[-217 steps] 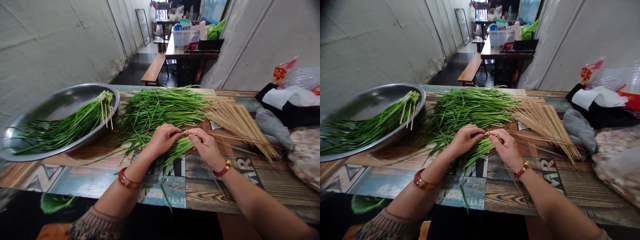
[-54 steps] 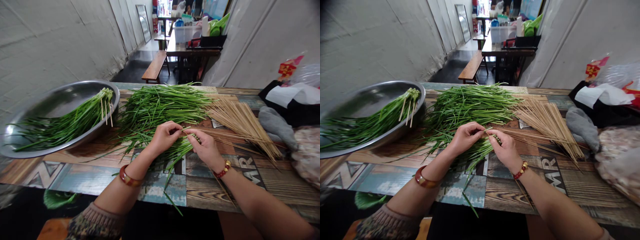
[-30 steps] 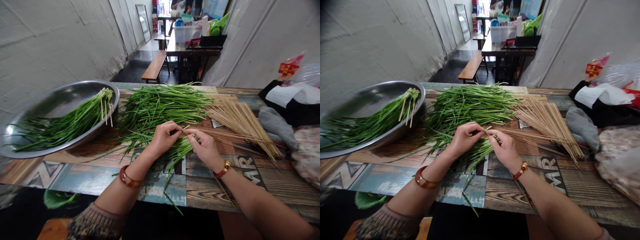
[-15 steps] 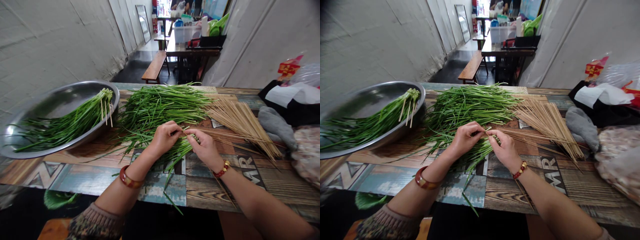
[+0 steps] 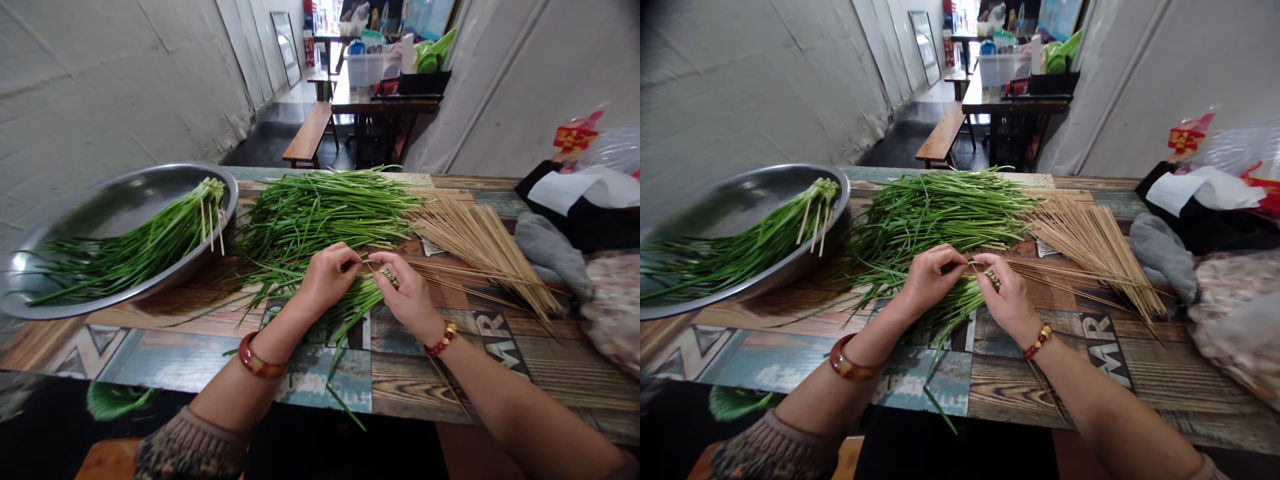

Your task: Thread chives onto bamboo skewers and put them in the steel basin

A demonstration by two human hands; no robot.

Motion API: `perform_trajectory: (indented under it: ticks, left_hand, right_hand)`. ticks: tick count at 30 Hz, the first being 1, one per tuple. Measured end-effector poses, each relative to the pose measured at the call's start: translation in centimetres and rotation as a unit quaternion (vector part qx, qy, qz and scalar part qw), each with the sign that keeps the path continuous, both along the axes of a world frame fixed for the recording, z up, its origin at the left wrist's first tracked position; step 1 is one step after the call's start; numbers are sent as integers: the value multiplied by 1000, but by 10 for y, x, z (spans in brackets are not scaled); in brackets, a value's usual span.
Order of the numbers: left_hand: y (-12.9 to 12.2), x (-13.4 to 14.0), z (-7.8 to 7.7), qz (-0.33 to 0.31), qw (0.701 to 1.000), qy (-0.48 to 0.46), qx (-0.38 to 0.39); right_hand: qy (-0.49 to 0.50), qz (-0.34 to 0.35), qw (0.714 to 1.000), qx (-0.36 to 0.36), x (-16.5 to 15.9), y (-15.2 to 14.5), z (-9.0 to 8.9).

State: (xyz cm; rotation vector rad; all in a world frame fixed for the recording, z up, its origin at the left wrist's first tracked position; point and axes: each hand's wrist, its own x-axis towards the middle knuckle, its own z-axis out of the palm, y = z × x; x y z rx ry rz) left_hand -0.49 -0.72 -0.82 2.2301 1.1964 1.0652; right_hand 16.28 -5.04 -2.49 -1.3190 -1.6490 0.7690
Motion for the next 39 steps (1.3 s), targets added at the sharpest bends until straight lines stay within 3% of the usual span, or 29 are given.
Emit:
perform_trajectory:
  ticks: [12, 21, 23, 28, 35, 39]
  left_hand:
    - [-2, 1, 1, -61, 998, 24, -22]
    - [-3, 1, 3, -141, 989, 24, -27]
    - [0, -1, 2, -118, 993, 16, -23]
    - [11, -10, -3, 22, 999, 31, -2]
    - [15, -12, -12, 38, 980, 193, -3]
    - [14, -11, -14, 62, 969, 240, -10]
  right_hand:
    - [26, -23, 999, 32, -2, 2, -5]
    - [21, -50, 998, -10, 2, 5, -9]
    - [35, -42, 998, -13, 3, 6, -10]
    - [38, -28, 999, -24, 4, 7, -12]
    - [14, -18, 999, -40, 3, 6, -12]
    - [5, -18, 999, -46, 2, 5, -11]
